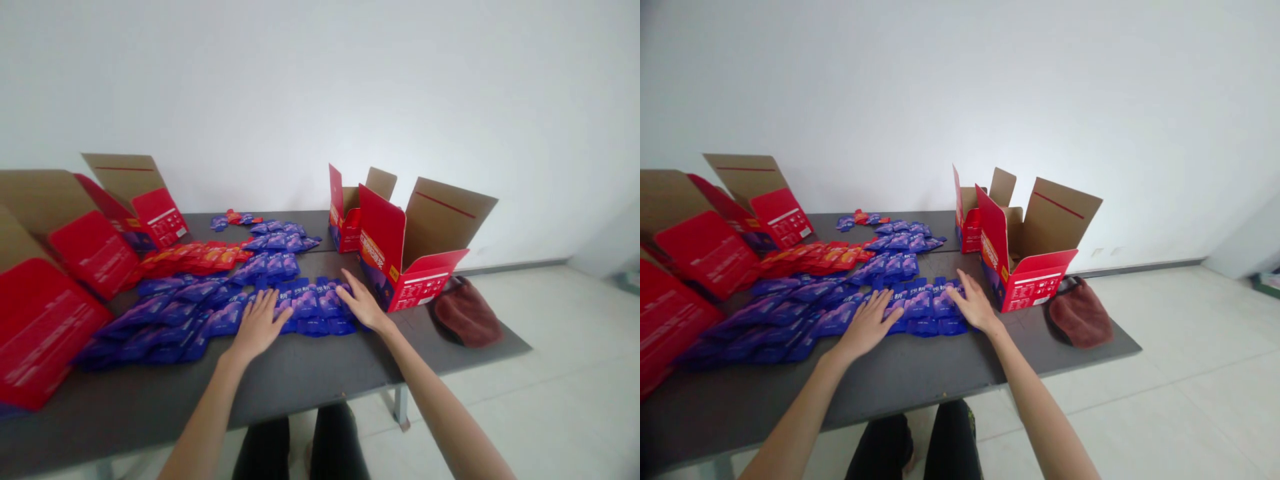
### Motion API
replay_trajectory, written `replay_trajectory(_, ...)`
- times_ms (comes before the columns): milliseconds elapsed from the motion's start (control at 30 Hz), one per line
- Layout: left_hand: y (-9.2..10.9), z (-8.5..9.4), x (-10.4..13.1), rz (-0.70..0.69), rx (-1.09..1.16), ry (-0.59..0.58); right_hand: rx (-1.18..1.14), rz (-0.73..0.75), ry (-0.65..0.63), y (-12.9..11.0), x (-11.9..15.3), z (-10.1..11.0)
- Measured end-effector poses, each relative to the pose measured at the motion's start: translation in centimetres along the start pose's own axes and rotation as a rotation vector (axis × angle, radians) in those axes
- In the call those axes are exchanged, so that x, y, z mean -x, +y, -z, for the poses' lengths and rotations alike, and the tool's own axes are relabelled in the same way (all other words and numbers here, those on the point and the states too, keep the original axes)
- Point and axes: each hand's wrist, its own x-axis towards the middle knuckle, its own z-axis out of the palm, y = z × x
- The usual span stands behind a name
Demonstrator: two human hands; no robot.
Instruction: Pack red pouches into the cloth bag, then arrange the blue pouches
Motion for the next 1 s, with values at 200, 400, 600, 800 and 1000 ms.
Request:
replay_trajectory(200,1.2,-0.3,-0.8,0.009,-0.067,-0.040,0.335,-0.041,-0.145,-1.3,-1.4,-2.3)
replay_trajectory(400,1.6,-0.6,-2.3,-0.015,-0.094,-0.046,0.389,-0.095,-0.103,-0.3,-3.2,-2.3)
replay_trajectory(600,1.6,-0.7,-3.0,-0.031,-0.078,-0.027,0.411,-0.098,-0.050,-0.7,-4.3,-2.3)
replay_trajectory(800,1.0,0.0,-1.2,-0.072,-0.046,-0.032,0.237,0.206,0.112,-1.4,0.2,-0.7)
replay_trajectory(1000,0.3,0.2,0.4,-0.147,-0.067,-0.084,0.310,0.306,-0.110,-1.0,4.0,-1.1)
